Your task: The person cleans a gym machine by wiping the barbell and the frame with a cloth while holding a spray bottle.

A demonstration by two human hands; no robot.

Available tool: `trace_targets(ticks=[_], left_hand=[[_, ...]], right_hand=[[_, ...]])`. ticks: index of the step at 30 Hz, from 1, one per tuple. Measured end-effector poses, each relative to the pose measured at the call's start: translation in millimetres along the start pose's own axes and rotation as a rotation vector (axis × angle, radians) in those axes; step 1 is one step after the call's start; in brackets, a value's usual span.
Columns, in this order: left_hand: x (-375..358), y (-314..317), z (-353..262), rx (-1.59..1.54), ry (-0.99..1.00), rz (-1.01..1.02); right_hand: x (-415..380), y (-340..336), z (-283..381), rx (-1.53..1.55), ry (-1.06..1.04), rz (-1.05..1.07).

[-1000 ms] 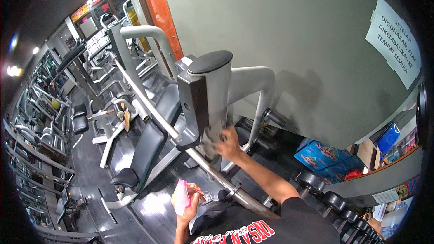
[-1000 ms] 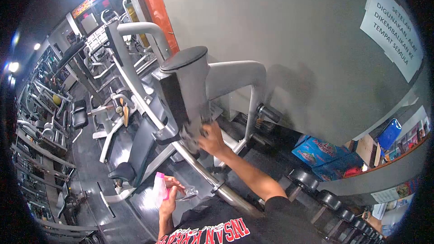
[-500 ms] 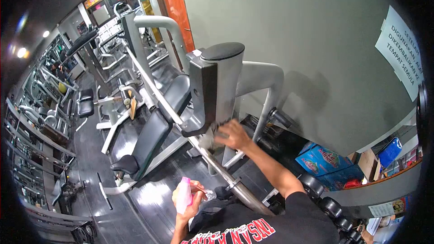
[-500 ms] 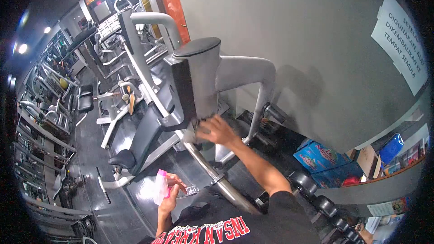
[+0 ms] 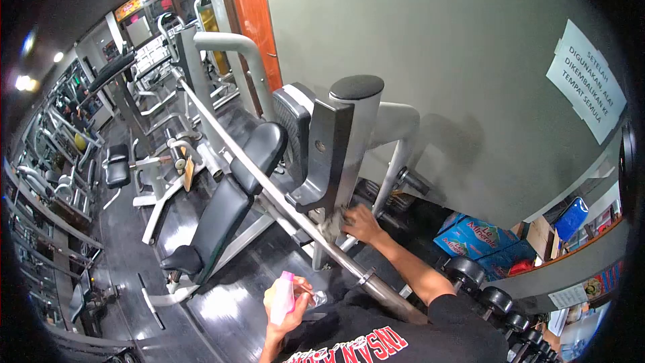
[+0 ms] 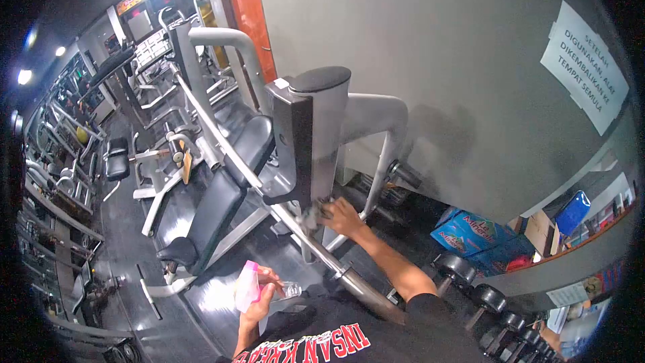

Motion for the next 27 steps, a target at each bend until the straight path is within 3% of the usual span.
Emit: trace_targets(ticks=[3, 4, 6, 8, 9, 11, 14, 16, 17, 18, 19, 21, 22, 24, 26, 27], left_hand=[[0.9, -15.9, 16.2, -0.020, -0.116, -0.036], [2.8, -18.3, 20.1, -0.047, -0.125, -0.030], [7.1, -24.7, 24.1, -0.049, -0.099, 0.009], [10.9, -28.3, 21.8, -0.048, -0.074, 0.049], [13.5, -29.4, 18.2, -0.095, -0.099, 0.066], [14.5, -32.2, 21.1, -0.144, -0.126, 0.082], [11.7, -36.7, 30.3, -0.125, -0.139, 0.090], [13.6, -35.8, 23.4, -0.120, -0.185, 0.068], [13.5, -35.6, 23.5, -0.127, -0.189, 0.068], [12.6, -35.7, 23.3, -0.078, -0.170, 0.072], [11.6, -33.4, 23.7, -0.029, -0.149, 0.077], [12.2, -24.3, 25.8, -0.066, -0.167, 0.058], [14.5, -19.7, 22.4, -0.071, -0.145, 0.056], [17.5, -11.5, 21.1, -0.073, -0.126, 0.049], [16.1, -1.8, 23.9, -0.061, -0.119, 0.066], [14.7, 2.9, 26.0, -0.058, -0.127, 0.060]], right_hand=[[12.6, -29.4, 1.0, -0.046, -0.019, -0.105], [19.8, -32.4, -15.9, -0.003, 0.176, -0.145], [42.8, -58.8, -34.1, -0.062, 0.309, -0.182], [61.0, -75.0, -54.5, -0.167, 0.352, -0.460], [83.9, -86.9, -51.7, -0.173, 0.358, -0.459], [133.1, -126.1, -15.9, -0.299, 0.158, -0.609], [102.2, -85.9, -9.4, -0.373, 0.196, -0.469], [48.7, -40.7, -14.8, -0.220, 0.161, -0.276], [57.1, -49.7, -0.9, 0.487, 0.820, -0.352], [39.3, -39.5, -2.1, 0.475, 0.887, -0.089], [-11.2, 0.2, -21.5, 0.167, 0.760, 0.178], [-46.2, 20.9, -21.6, 0.086, 0.456, 0.233], [-30.9, 9.0, -19.2, 0.089, 0.448, 0.235], [6.4, -31.9, -6.4, 0.021, 0.135, -0.081], [12.5, -36.1, -43.1, 0.217, 0.560, -0.258], [36.1, -54.5, -39.7, 0.063, 0.354, -0.298]])
Point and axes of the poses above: each hand's wrist, its own x-axis towards the middle knuckle, its own y-axis out of the palm, z = x × y, the point moved 5 cm from there along x, towards the middle knuckle, and after that the axes turned 7 degrees about x, right-handed, at the moved point
